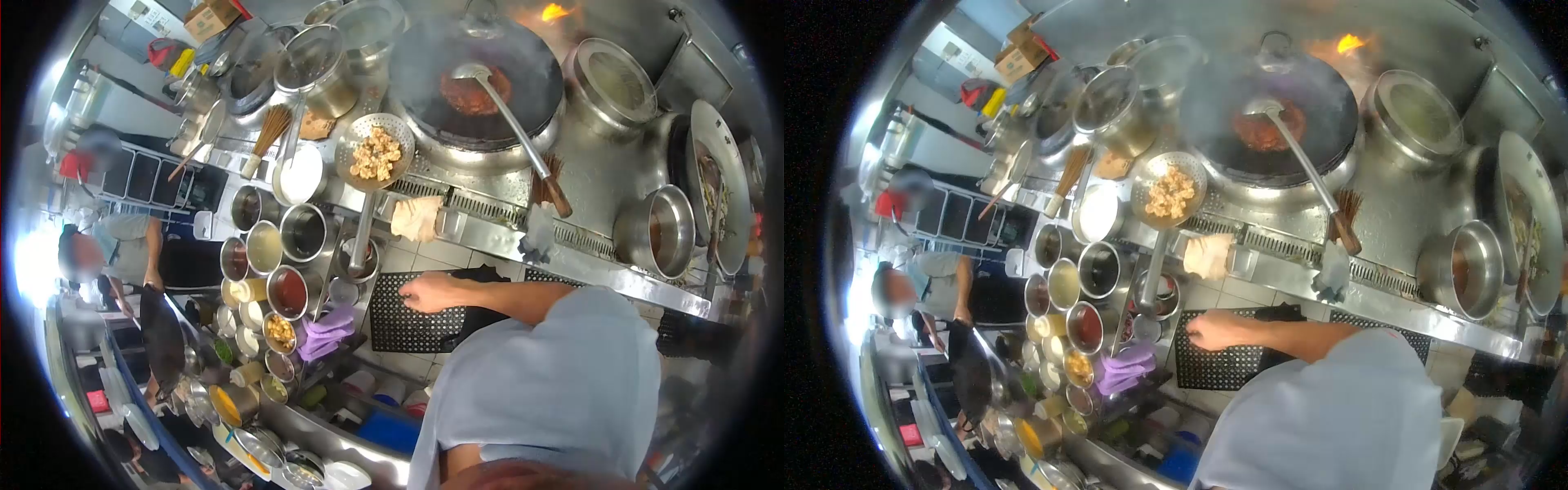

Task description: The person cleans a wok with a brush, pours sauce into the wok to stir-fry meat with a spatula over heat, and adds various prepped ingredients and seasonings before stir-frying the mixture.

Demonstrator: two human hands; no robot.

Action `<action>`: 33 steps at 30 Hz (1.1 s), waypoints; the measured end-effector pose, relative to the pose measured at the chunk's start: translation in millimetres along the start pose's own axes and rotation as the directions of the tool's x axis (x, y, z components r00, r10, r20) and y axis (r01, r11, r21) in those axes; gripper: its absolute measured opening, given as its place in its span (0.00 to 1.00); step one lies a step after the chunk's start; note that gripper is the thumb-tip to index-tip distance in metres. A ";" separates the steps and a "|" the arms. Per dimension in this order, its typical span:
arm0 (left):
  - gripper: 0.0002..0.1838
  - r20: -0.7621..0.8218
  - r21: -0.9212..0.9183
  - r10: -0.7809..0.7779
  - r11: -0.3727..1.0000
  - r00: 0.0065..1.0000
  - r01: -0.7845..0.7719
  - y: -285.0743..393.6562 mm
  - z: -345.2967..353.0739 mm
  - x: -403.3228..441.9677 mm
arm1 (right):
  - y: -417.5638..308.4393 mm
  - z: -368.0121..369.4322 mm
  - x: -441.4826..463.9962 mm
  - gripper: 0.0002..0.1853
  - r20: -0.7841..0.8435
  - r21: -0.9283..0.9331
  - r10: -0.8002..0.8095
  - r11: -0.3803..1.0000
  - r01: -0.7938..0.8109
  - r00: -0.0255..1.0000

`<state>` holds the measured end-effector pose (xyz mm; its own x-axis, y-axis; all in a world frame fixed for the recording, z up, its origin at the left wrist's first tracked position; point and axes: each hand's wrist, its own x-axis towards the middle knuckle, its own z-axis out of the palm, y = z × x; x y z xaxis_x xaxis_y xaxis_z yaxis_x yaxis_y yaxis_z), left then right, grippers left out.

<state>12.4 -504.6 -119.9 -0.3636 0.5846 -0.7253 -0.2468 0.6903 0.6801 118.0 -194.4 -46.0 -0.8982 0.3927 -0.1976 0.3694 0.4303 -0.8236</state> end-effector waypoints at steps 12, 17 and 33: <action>0.31 0.361 -0.575 0.289 0.817 0.887 -0.032 295.0 156.5 123.3 | 93.3 -199.3 -126.1 0.13 -0.661 0.274 0.500 0.855 -0.440 0.560; 0.25 0.489 -0.372 0.280 0.923 0.826 -0.093 411.8 223.4 191.3 | 86.6 -228.3 -125.8 0.13 -0.693 0.493 0.550 0.833 -0.250 0.466; 0.05 0.576 -0.353 0.145 0.932 0.805 0.085 406.3 217.9 157.5 | -55.7 -199.6 -149.2 0.19 -0.354 0.002 0.670 0.698 -0.716 0.652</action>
<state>50.6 -39.2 18.9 0.1887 0.8160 -0.5464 -0.5781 0.5421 0.6099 279.0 -114.7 135.5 -0.2536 0.8324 -0.4928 0.9006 0.0172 -0.4343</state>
